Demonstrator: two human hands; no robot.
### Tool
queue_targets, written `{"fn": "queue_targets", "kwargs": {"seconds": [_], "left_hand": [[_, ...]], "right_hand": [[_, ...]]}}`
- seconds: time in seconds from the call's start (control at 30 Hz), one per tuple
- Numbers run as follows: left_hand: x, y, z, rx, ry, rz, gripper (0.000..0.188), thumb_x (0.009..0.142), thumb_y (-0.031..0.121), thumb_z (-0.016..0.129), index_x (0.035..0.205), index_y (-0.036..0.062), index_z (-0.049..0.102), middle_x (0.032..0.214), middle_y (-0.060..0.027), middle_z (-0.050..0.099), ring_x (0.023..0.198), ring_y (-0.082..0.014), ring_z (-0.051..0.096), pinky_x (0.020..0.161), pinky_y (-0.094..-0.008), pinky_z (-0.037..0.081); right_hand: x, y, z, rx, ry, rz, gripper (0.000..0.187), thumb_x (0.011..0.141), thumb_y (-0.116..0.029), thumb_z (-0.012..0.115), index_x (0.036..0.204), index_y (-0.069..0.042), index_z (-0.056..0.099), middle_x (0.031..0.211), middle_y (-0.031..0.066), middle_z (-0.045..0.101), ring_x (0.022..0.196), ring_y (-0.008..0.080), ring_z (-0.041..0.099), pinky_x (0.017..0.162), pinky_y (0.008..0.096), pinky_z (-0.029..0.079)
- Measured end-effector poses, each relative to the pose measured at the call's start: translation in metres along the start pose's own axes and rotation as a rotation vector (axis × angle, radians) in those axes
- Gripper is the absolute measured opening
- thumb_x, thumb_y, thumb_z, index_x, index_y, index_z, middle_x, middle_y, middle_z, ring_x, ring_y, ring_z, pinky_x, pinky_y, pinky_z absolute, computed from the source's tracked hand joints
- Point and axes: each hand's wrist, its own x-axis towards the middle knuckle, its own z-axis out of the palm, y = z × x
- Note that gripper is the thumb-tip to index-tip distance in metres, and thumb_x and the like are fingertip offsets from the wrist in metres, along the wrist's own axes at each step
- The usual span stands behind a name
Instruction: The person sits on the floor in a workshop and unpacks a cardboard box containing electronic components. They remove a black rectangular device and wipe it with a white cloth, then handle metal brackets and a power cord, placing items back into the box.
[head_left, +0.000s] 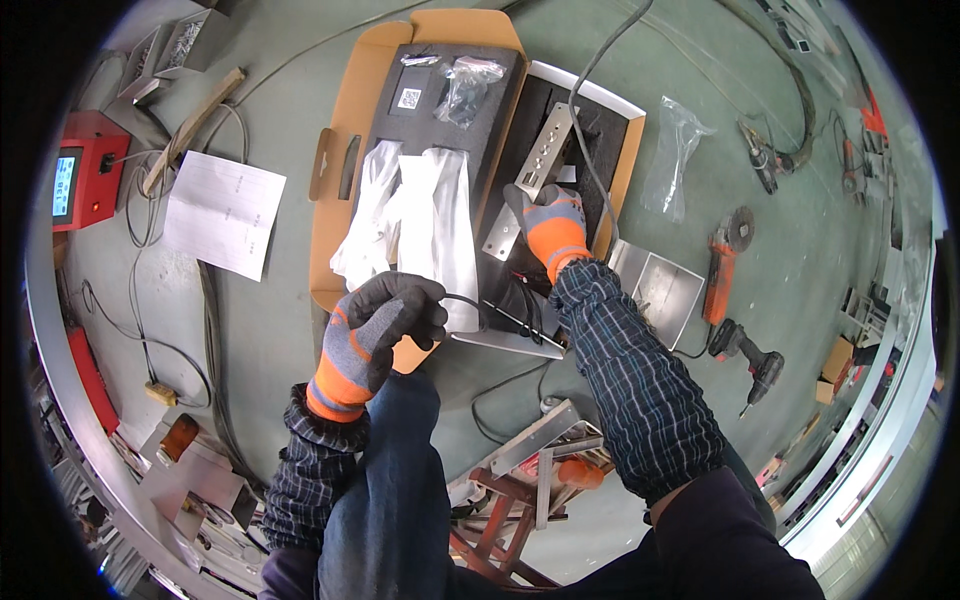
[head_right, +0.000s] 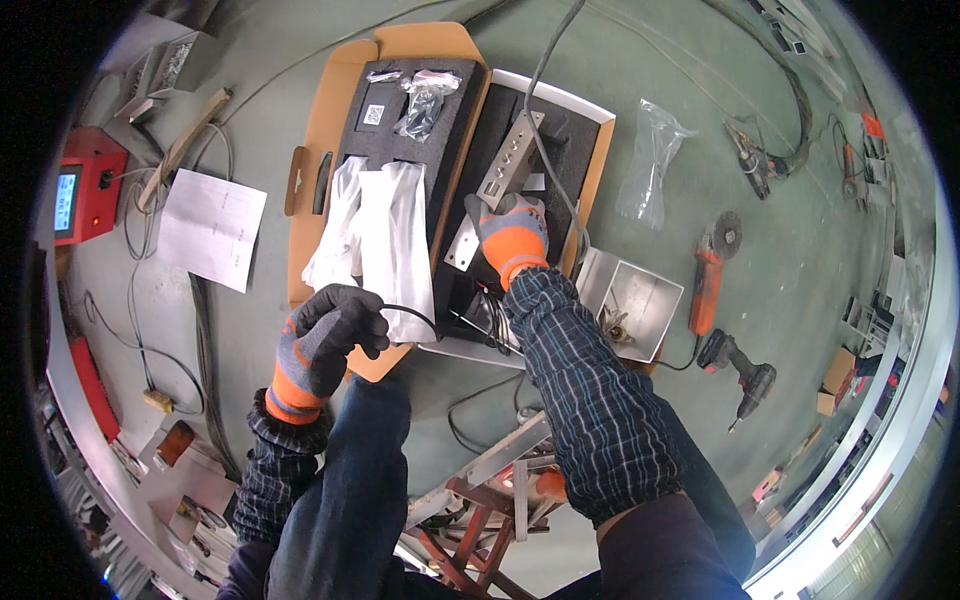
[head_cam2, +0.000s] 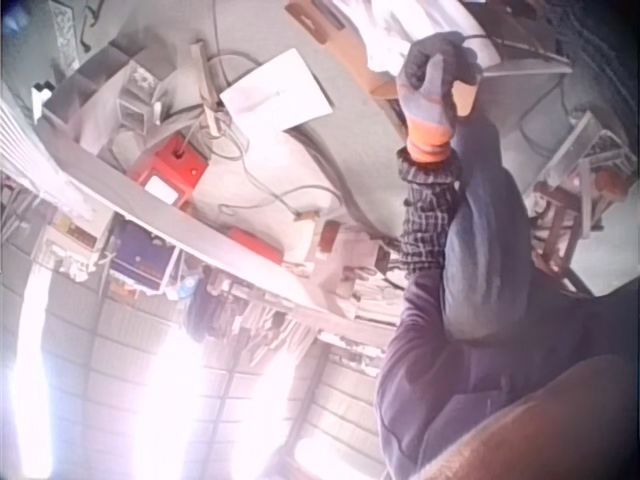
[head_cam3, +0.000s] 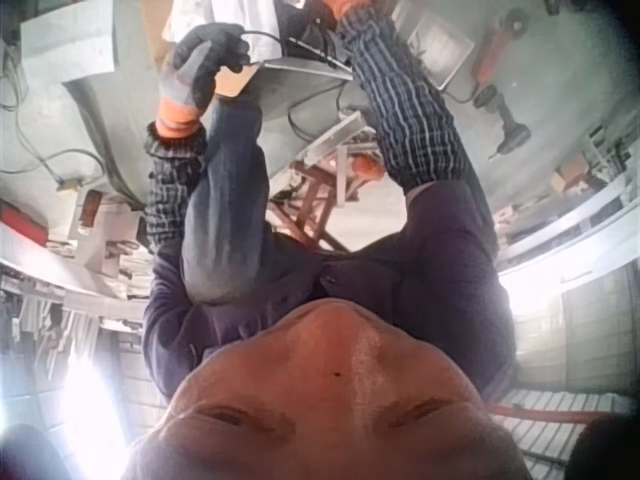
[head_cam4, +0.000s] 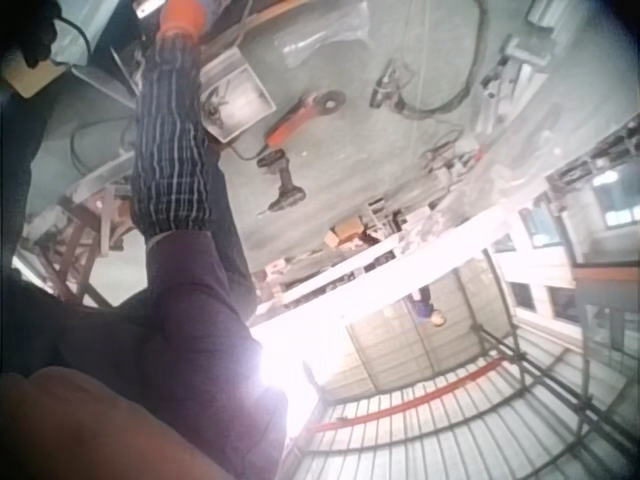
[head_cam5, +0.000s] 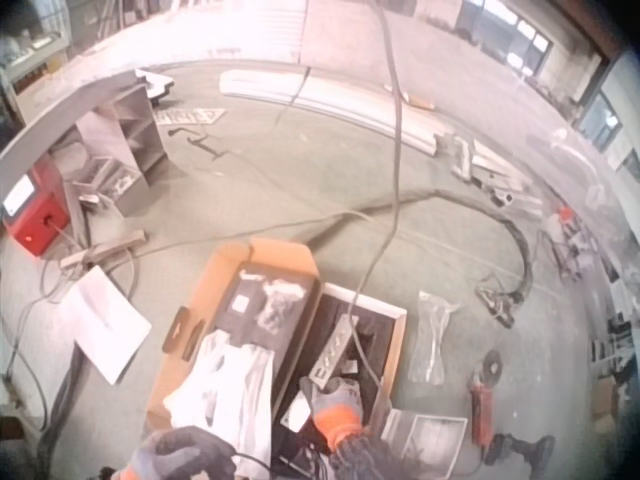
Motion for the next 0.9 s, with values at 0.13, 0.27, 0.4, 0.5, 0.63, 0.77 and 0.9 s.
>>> {"fn": "queue_targets", "kwargs": {"seconds": [0.13, 0.27, 0.4, 0.5, 0.63, 0.77, 0.9], "left_hand": [[-0.001, 0.000, 0.000, -0.022, -0.019, 0.000, 0.031, 0.100, 0.025, 0.058, 0.113, -0.0036, 0.064, 0.090, -0.0111, 0.070, 0.079, -0.0188, 0.067, 0.074, -0.0320, 0.053], [-0.002, 0.000, -0.002, -0.009, -0.068, 0.014, 0.031, 0.100, 0.024, 0.058, 0.113, -0.0035, 0.064, 0.090, -0.0110, 0.070, 0.080, -0.0185, 0.067, 0.075, -0.0317, 0.053], [-0.001, 0.000, 0.000, -0.001, -0.076, 0.015, 0.031, 0.100, 0.024, 0.058, 0.113, -0.0036, 0.064, 0.090, -0.0108, 0.070, 0.081, -0.0182, 0.067, 0.075, -0.0315, 0.053], [0.000, -0.001, 0.002, 0.007, -0.071, 0.013, 0.031, 0.101, 0.024, 0.057, 0.112, -0.0034, 0.064, 0.090, -0.0106, 0.070, 0.080, -0.0179, 0.066, 0.075, -0.0311, 0.053], [0.002, -0.002, 0.001, 0.004, -0.099, 0.027, 0.030, 0.101, 0.024, 0.057, 0.112, -0.0026, 0.064, 0.090, -0.0103, 0.070, 0.080, -0.0181, 0.067, 0.075, -0.0311, 0.054], [0.001, -0.001, 0.002, 0.004, -0.077, 0.014, 0.030, 0.101, 0.024, 0.056, 0.112, -0.0025, 0.064, 0.090, -0.0101, 0.070, 0.080, -0.0182, 0.067, 0.075, -0.0307, 0.054], [0.000, 0.000, 0.003, 0.008, -0.073, 0.011, 0.030, 0.101, 0.024, 0.056, 0.112, -0.0025, 0.064, 0.090, -0.0102, 0.070, 0.081, -0.0182, 0.068, 0.075, -0.0303, 0.054]], "right_hand": [[0.011, 0.021, 0.010, 0.320, -0.044, 0.015, 0.061, 0.074, -0.053, 0.080, 0.096, 0.003, 0.070, 0.093, 0.0188, 0.072, 0.086, 0.0344, 0.068, 0.078, 0.0397, 0.051], [0.012, 0.021, 0.000, 0.547, -0.115, -0.071, 0.046, 0.074, -0.040, 0.085, 0.089, 0.001, 0.070, 0.081, 0.0112, 0.071, 0.071, 0.0218, 0.063, 0.068, 0.0360, 0.048], [0.007, 0.022, -0.001, 0.399, 0.027, -0.050, 0.041, 0.076, -0.034, 0.086, 0.084, 0.001, 0.067, 0.071, 0.0019, 0.063, 0.064, 0.0148, 0.055, 0.062, 0.0339, 0.046], [0.009, 0.022, 0.004, 0.100, 0.161, -0.163, 0.042, 0.071, -0.035, 0.088, 0.082, 0.000, 0.068, 0.067, 0.0077, 0.065, 0.063, 0.0231, 0.060, 0.064, 0.0380, 0.048], [0.014, 0.023, 0.003, -0.139, 0.101, -0.031, 0.059, 0.071, -0.038, 0.084, 0.113, -0.002, 0.063, 0.105, 0.0194, 0.065, 0.099, 0.0350, 0.061, 0.089, 0.0409, 0.049], [0.017, 0.032, -0.002, -0.171, -0.008, 0.027, 0.083, 0.073, -0.043, 0.079, 0.138, -0.002, 0.049, 0.132, 0.0260, 0.056, 0.122, 0.0393, 0.055, 0.105, 0.0422, 0.045], [0.030, 0.033, 0.000, -0.080, -0.015, 0.073, 0.078, 0.074, -0.038, 0.079, 0.132, 0.005, 0.052, 0.133, 0.0281, 0.057, 0.122, 0.0396, 0.056, 0.104, 0.0427, 0.046]]}}
